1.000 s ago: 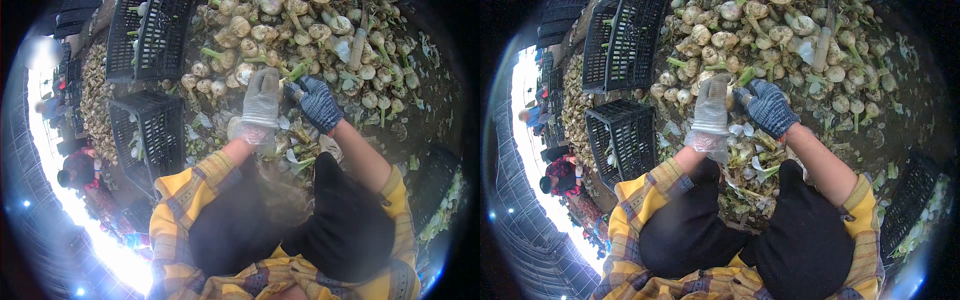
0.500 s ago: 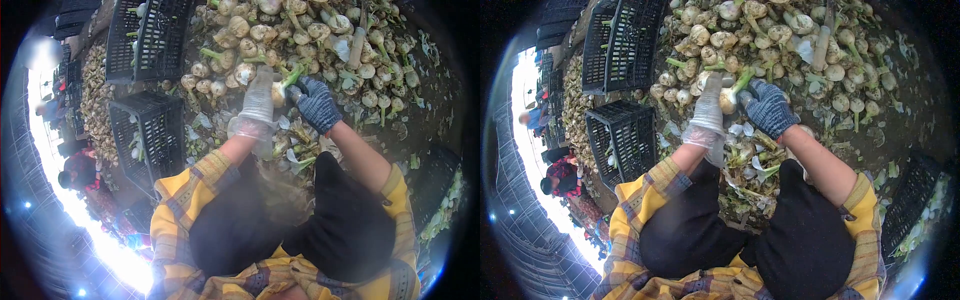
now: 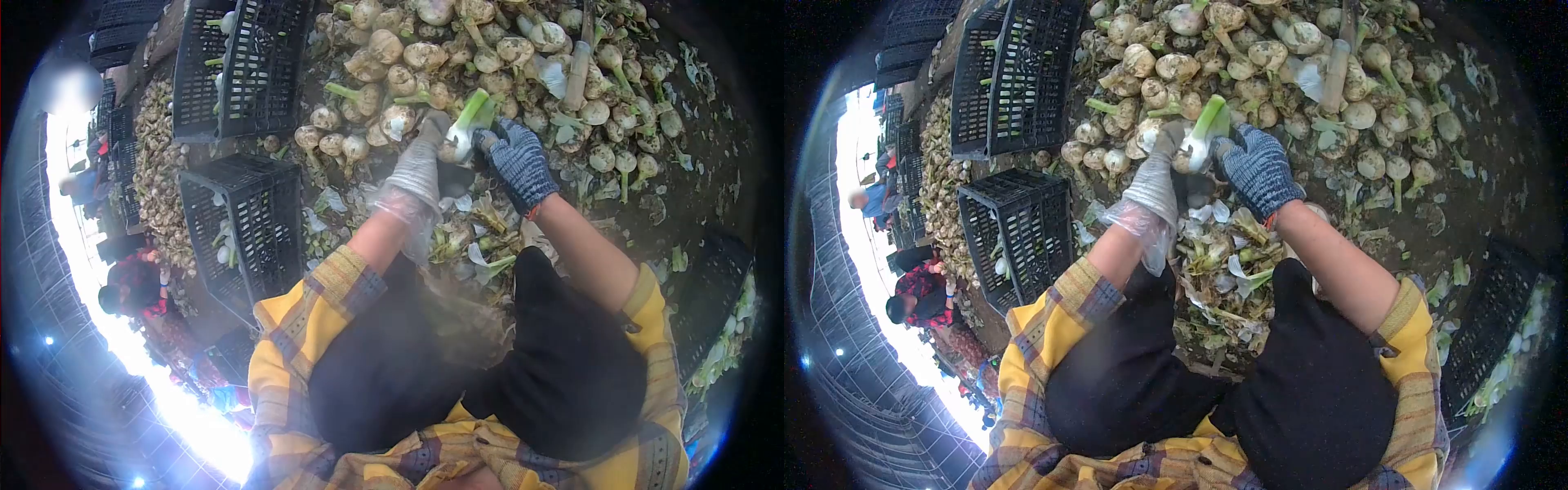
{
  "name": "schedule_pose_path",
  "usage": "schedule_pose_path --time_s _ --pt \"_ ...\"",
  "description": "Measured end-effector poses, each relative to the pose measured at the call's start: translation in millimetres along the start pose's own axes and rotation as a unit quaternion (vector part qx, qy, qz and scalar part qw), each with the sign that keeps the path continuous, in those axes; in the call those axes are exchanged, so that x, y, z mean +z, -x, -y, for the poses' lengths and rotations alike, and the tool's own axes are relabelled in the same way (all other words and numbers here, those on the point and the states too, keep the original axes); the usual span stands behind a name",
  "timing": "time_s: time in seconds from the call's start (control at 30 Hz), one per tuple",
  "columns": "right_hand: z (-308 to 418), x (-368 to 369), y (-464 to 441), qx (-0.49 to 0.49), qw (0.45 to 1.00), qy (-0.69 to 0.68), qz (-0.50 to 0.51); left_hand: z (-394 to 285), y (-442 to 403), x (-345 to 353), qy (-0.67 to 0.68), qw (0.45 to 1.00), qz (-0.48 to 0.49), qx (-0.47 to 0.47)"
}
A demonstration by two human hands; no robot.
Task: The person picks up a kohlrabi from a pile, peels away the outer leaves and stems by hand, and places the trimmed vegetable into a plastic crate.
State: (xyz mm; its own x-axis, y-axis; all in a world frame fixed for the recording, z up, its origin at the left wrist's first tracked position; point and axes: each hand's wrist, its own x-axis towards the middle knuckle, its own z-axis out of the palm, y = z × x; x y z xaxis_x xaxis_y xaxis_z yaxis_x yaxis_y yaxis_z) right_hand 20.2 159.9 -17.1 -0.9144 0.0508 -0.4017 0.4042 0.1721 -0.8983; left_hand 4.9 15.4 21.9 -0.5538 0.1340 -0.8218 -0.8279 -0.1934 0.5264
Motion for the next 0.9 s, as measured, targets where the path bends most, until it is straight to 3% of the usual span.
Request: schedule_pose_path --time_s 0.03,0.13,0.17,0.27,0.37,0.47,0.57,0.63,0.67,0.77,0.87,0.9 --pt "-4 3 -2 0.009 1.0 -0.019 0.001 0 0 1 -0.015 1.0 -0.012 -0.017" --pt "1 -2 -1 -0.001 0.999 0.043 0.005 10 -2 6 -0.068 0.988 -0.022 0.134" --pt "9 -4 1 -0.009 0.997 0.083 0.006 9 -3 5 -0.027 0.994 -0.005 0.108" --pt "-14 1 -6 0.005 0.999 0.021 0.034 7 -8 -1 0.12 0.99 0.053 0.055" --pt "-16 2 -7 0.013 0.999 0.015 0.048 0 1 1 0.054 0.998 0.014 0.006" --pt "-12 0 -4 0.019 0.997 0.056 0.042 4 1 3 -0.073 0.994 0.001 0.084" --pt "-53 3 -12 -0.097 0.992 -0.055 0.057 -1 1 -5 0.069 0.996 0.06 -0.007" --pt "-60 6 -17 -0.139 0.987 -0.055 0.053 -2 3 1 0.078 0.996 0.033 -0.009" --pt "-64 4 -17 -0.123 0.991 -0.037 0.046 -3 4 3 0.082 0.996 0.019 -0.01" --pt "-9 -5 0 -0.017 0.999 0.022 0.024 -2 -5 -6 0.074 0.99 0.122 0.02" --pt "3 0 9 -0.069 0.98 0.181 -0.04 -4 5 8 -0.016 0.997 -0.035 0.065" --pt "3 1 11 -0.097 0.977 0.183 -0.042 -2 5 9 -0.046 0.995 -0.029 0.085"
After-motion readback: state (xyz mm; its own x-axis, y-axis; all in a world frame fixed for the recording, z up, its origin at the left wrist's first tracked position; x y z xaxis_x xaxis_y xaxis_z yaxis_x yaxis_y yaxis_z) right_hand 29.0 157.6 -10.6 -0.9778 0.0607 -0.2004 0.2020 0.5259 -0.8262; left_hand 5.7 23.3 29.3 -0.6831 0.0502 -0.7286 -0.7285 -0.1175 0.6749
